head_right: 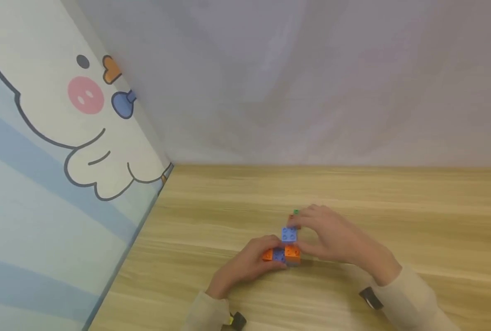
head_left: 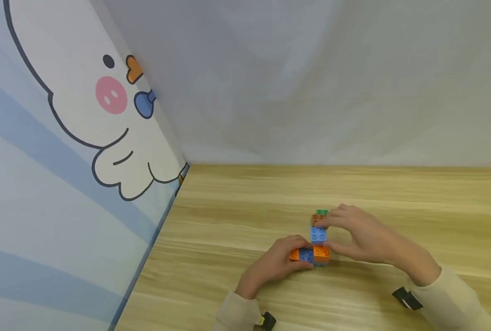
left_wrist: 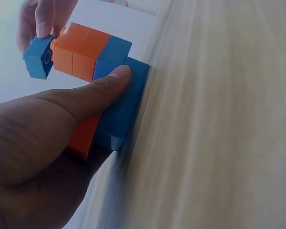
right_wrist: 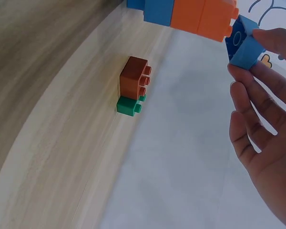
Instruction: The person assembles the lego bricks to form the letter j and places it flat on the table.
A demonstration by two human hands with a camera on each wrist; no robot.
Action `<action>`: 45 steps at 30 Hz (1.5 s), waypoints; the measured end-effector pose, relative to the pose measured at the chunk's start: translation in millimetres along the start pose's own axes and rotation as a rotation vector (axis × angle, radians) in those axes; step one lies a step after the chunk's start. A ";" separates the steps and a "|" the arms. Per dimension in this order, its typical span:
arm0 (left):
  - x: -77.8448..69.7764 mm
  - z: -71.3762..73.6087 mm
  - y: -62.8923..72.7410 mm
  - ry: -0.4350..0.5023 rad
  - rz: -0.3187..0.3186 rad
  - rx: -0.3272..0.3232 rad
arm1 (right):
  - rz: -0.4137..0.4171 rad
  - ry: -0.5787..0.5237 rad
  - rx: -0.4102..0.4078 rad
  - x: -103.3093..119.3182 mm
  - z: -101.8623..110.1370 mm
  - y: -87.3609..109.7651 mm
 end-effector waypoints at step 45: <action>4.5 -2.3 3.0 -0.004 0.047 0.016 | 0.118 0.062 -0.140 25.0 -2.7 21.0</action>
Point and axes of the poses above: each hand's wrist, its own y-axis away from the middle knuckle, its own z-axis out of the back of the hand, x = y × z, the point moved 10 cm from there along -y, towards the middle knuckle, and after that the axes turned 7 degrees about -x, right-handed, at the moved point
